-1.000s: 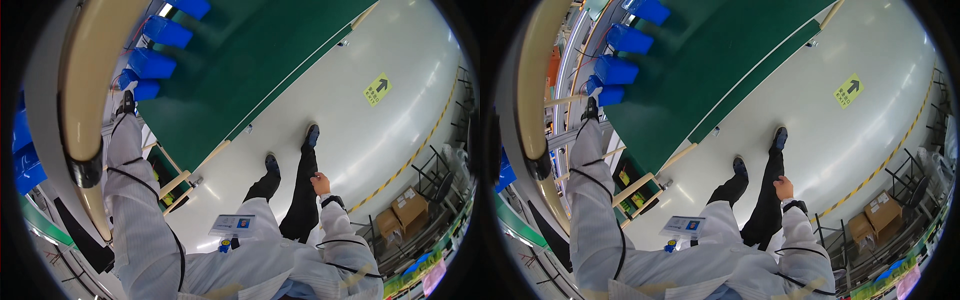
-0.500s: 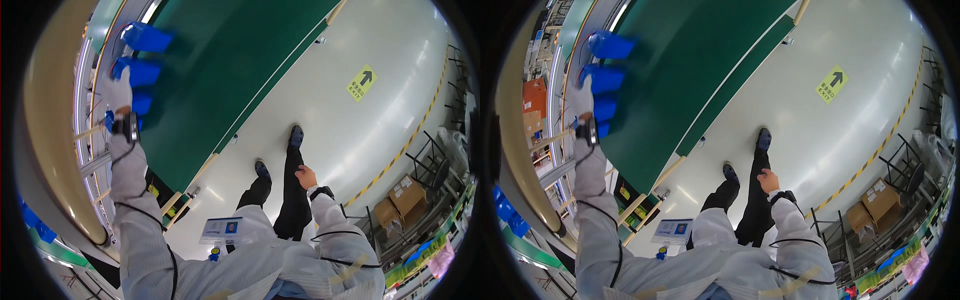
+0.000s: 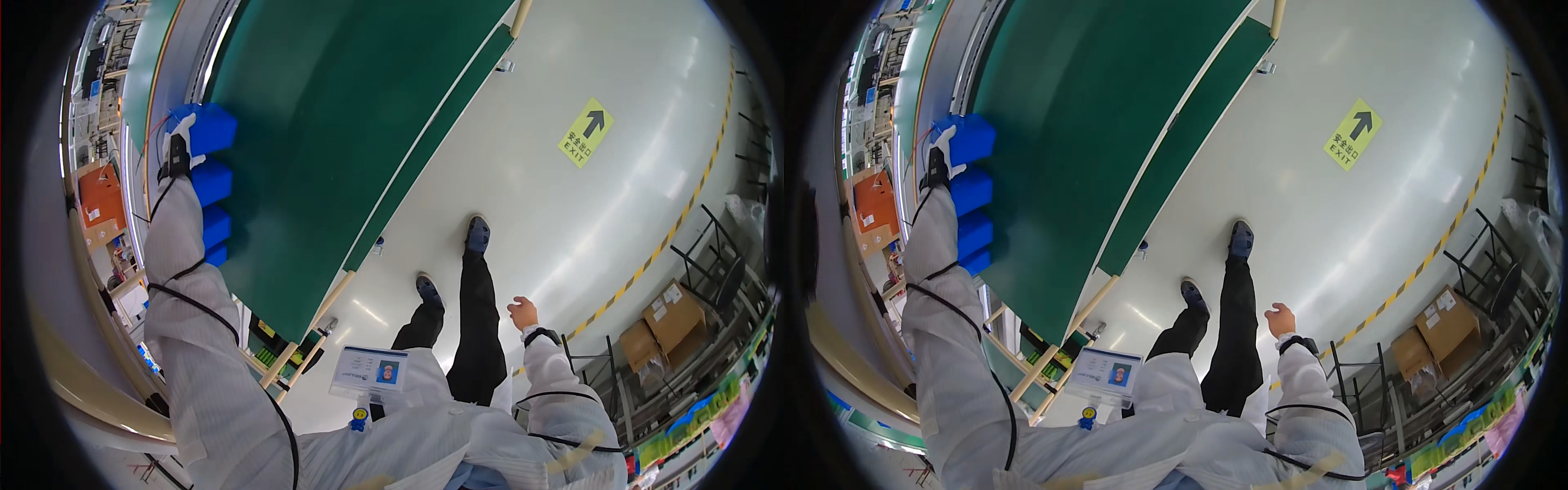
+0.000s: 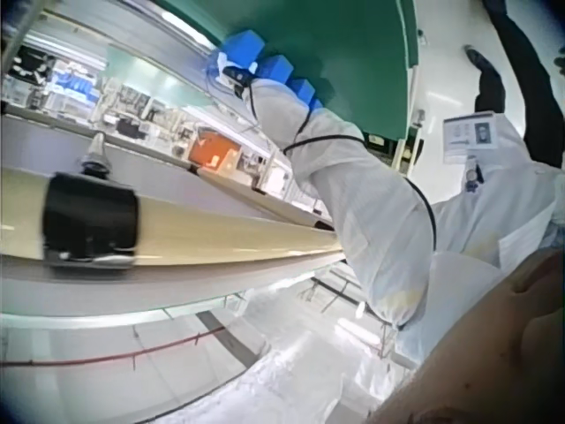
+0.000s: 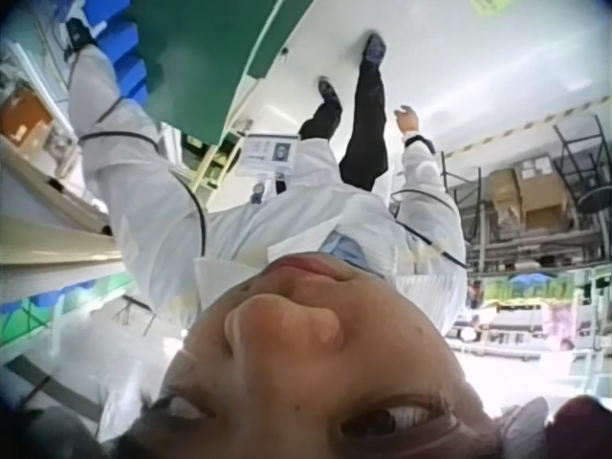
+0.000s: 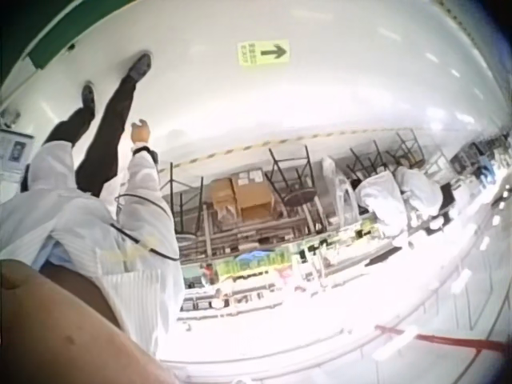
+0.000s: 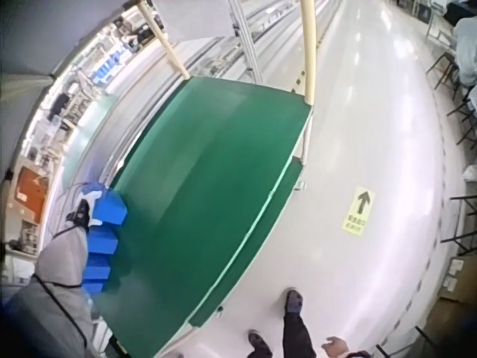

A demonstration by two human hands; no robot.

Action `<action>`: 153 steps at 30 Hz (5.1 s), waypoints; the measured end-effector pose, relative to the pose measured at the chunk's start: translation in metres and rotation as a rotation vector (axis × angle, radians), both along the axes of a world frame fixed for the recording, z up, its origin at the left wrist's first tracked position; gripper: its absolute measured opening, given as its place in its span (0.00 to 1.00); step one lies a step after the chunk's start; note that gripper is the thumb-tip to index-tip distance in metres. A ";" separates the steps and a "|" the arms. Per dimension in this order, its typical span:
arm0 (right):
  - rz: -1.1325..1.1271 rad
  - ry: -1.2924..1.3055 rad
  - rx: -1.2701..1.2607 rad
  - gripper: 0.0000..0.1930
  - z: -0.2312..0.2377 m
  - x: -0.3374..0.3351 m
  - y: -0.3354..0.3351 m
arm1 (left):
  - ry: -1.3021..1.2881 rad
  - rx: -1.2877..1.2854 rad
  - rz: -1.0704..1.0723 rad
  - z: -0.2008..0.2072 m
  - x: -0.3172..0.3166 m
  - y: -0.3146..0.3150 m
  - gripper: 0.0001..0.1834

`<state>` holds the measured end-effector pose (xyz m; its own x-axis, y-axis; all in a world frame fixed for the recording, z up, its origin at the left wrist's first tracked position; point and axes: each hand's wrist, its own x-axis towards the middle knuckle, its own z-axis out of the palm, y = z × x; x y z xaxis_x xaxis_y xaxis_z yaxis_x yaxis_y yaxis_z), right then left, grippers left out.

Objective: The worker is assembling lithium-ion battery packs, applying tape and heat-shrink wrap, and moving finished units between assembly benches.

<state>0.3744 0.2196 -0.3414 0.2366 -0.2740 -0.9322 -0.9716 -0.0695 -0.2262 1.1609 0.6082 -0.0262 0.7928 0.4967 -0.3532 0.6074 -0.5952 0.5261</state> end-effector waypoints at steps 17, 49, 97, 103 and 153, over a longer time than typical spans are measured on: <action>-0.035 -0.317 0.015 0.26 0.020 0.075 -0.019 | -0.058 0.240 0.135 0.001 -0.044 -0.046 0.36; -0.348 -0.121 0.196 0.26 0.026 0.089 0.048 | 0.169 -0.062 -0.210 0.013 0.062 0.048 0.26; -0.854 -0.876 -0.136 0.43 0.169 0.502 0.073 | -0.145 0.094 -0.274 -0.021 0.057 0.085 0.28; -0.844 -0.908 -0.190 0.42 0.160 0.510 0.082 | -0.163 0.177 -0.267 -0.023 0.058 0.095 0.28; -0.732 -0.895 -0.264 0.45 0.159 0.506 0.073 | 0.498 0.843 -1.043 0.024 -0.011 0.172 0.73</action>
